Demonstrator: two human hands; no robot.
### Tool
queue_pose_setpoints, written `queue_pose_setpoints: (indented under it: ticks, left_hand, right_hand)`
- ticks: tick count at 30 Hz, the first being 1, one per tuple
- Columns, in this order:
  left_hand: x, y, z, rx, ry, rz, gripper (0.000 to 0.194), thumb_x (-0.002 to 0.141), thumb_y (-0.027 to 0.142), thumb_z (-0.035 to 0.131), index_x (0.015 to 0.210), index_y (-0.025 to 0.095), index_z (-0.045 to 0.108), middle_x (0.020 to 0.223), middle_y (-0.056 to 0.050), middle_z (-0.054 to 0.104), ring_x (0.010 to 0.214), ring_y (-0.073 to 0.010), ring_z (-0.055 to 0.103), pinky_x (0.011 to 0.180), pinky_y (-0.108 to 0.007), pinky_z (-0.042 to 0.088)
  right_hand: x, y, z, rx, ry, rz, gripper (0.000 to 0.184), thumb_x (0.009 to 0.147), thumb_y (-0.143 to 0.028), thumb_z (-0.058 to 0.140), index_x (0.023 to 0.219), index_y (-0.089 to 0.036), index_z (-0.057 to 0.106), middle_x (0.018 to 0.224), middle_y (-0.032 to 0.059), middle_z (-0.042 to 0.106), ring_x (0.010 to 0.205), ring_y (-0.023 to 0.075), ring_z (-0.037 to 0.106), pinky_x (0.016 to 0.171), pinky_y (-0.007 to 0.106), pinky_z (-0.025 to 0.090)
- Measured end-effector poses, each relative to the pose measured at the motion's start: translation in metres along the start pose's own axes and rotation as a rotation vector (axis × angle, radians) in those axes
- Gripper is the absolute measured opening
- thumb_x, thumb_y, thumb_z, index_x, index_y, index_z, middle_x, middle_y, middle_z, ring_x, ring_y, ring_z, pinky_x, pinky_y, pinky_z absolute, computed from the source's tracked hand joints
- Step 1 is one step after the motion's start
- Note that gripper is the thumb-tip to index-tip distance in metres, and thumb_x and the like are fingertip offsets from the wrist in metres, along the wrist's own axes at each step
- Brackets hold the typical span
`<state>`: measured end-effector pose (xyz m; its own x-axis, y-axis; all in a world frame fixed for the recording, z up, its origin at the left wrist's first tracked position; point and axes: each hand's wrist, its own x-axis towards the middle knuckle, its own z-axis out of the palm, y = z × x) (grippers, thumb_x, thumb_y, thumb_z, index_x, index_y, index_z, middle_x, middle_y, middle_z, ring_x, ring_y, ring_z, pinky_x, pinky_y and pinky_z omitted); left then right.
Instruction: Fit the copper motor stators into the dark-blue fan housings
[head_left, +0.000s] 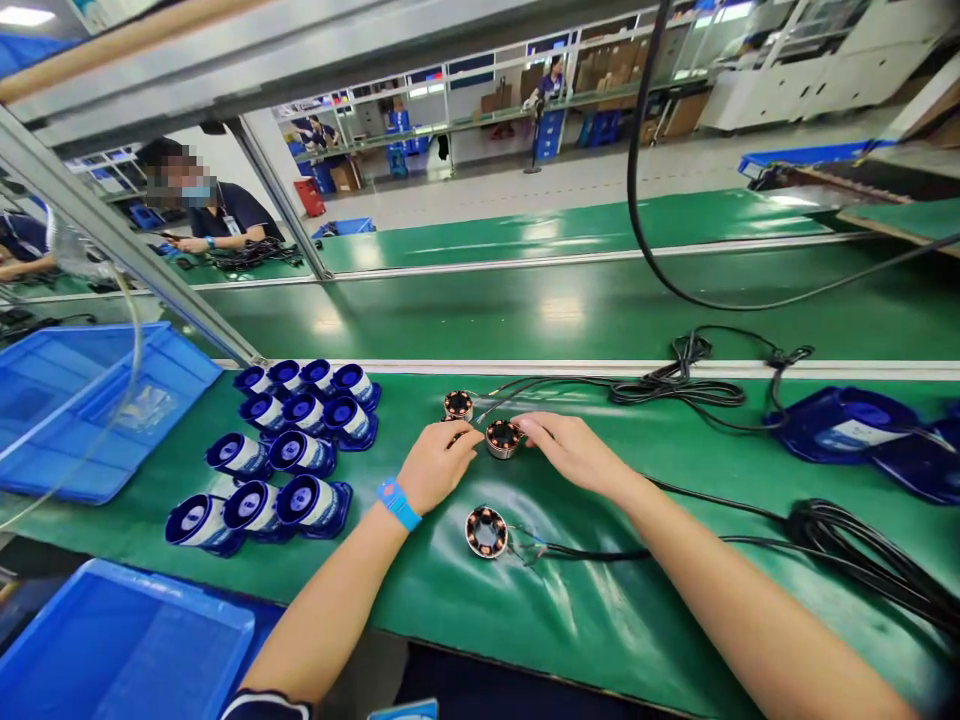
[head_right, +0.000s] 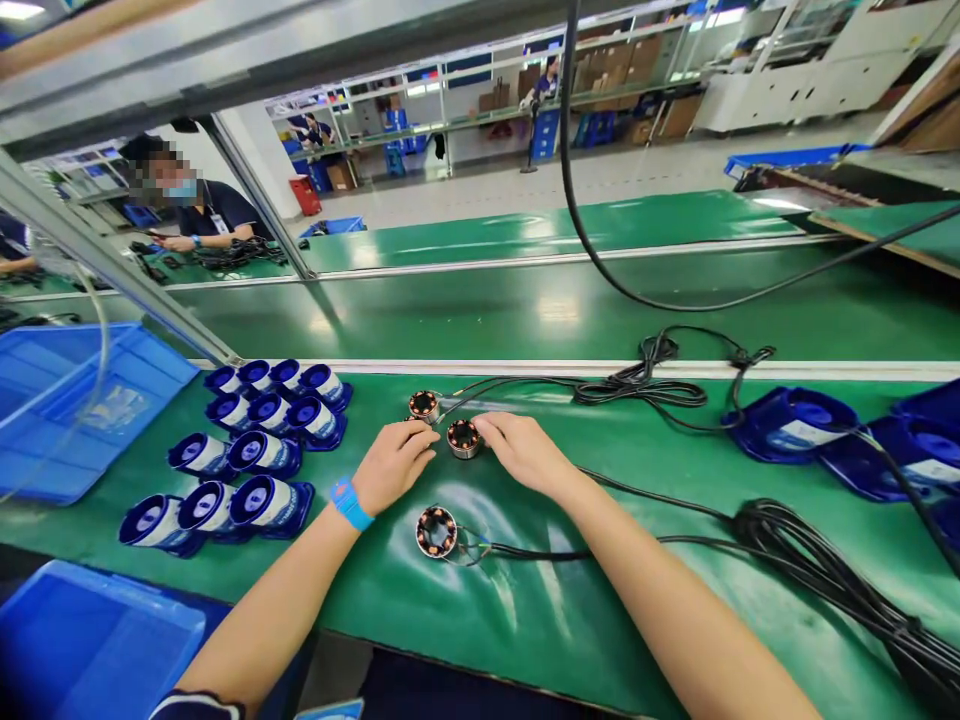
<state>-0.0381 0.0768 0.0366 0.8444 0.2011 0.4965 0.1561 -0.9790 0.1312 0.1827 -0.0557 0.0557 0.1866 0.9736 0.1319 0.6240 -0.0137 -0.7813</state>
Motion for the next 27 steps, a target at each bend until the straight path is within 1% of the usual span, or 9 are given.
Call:
queue_pose_setpoints:
  ticks: [3,6,8,10,12,17,23,25,27]
  left_hand:
    - [0.0,0.011,-0.002,-0.081,0.011,0.131,0.022,0.098,0.034,0.058,0.115,0.02,0.059,0.115,-0.007,0.068,0.106,-0.019,0.064,0.09,-0.034,0.051]
    - [0.003,0.02,-0.003,-0.148,-0.041,0.203,0.018,0.099,0.035,0.057,0.108,0.019,0.06,0.107,-0.004,0.07,0.098,-0.0168,0.066,0.083,-0.031,0.05]
    - [0.002,0.022,-0.003,-0.151,-0.078,0.176,0.02,0.099,0.037,0.058,0.105,0.018,0.06,0.104,-0.002,0.071,0.094,-0.0164,0.066,0.082,-0.032,0.048]
    - [0.0,0.021,-0.006,-0.142,-0.12,0.133,0.023,0.099,0.039,0.057,0.107,0.019,0.061,0.105,-0.003,0.071,0.095,-0.0166,0.066,0.084,-0.032,0.047]
    - [-0.003,0.02,-0.008,-0.143,-0.171,0.095,0.023,0.101,0.037,0.054,0.114,0.02,0.062,0.109,-0.004,0.07,0.098,-0.0164,0.065,0.086,-0.032,0.046]
    - [-0.005,0.021,-0.011,-0.185,-0.218,0.044,0.024,0.103,0.031,0.05,0.119,0.026,0.067,0.111,-0.003,0.068,0.101,-0.0153,0.062,0.086,-0.03,0.045]
    - [-0.008,0.024,-0.012,-0.208,-0.278,0.066,0.029,0.104,0.027,0.047,0.12,0.034,0.069,0.109,-0.003,0.066,0.098,-0.0148,0.061,0.083,-0.029,0.044]
    - [-0.01,0.024,-0.015,-0.221,-0.288,0.055,0.028,0.103,0.028,0.048,0.119,0.035,0.069,0.108,-0.002,0.066,0.097,-0.0148,0.061,0.082,-0.029,0.044]
    - [-0.011,0.022,-0.02,-0.281,-0.284,0.039,0.024,0.102,0.03,0.051,0.117,0.033,0.07,0.111,-0.002,0.066,0.1,-0.0147,0.062,0.084,-0.029,0.045]
  right_hand:
    - [-0.006,-0.003,0.007,0.141,-0.174,0.037,0.054,0.103,-0.058,0.032,0.119,-0.02,0.067,0.092,0.0048,0.071,0.071,0.0179,0.064,0.068,0.031,0.051]
    - [-0.014,-0.006,0.01,0.267,-0.317,0.086,0.053,0.102,-0.058,0.036,0.126,-0.02,0.063,0.084,0.003,0.069,0.064,0.0154,0.06,0.061,0.028,0.048]
    - [-0.016,-0.007,0.011,0.271,-0.303,0.092,0.046,0.102,-0.056,0.04,0.117,-0.02,0.066,0.087,0.0029,0.069,0.069,0.0153,0.059,0.068,0.029,0.046]
    - [-0.014,-0.006,0.012,0.283,-0.281,0.112,0.044,0.099,-0.055,0.044,0.096,-0.019,0.069,0.089,0.0039,0.068,0.078,0.0169,0.059,0.076,0.03,0.044]
    - [-0.011,-0.005,0.012,0.348,-0.291,0.162,0.045,0.096,-0.056,0.048,0.081,-0.018,0.067,0.087,0.0048,0.067,0.082,0.018,0.058,0.074,0.03,0.042]
    - [-0.007,-0.001,0.018,0.574,-0.255,0.334,0.042,0.088,-0.057,0.048,0.087,-0.017,0.063,0.089,0.0048,0.064,0.057,0.0095,0.041,0.051,0.023,0.027]
    - [-0.007,0.0,0.025,0.752,-0.318,0.512,0.046,0.085,-0.061,0.049,0.088,-0.016,0.056,0.068,0.005,0.062,0.044,0.0057,0.026,0.044,0.02,0.012]
    - [-0.009,0.002,0.021,0.785,-0.369,0.53,0.048,0.085,-0.062,0.05,0.089,-0.015,0.058,0.069,0.0076,0.065,0.043,0.0062,0.031,0.043,0.02,0.015]
    - [-0.011,0.004,0.013,0.796,-0.396,0.507,0.053,0.086,-0.063,0.053,0.099,-0.013,0.063,0.08,0.0118,0.069,0.053,0.0111,0.05,0.047,0.022,0.035]
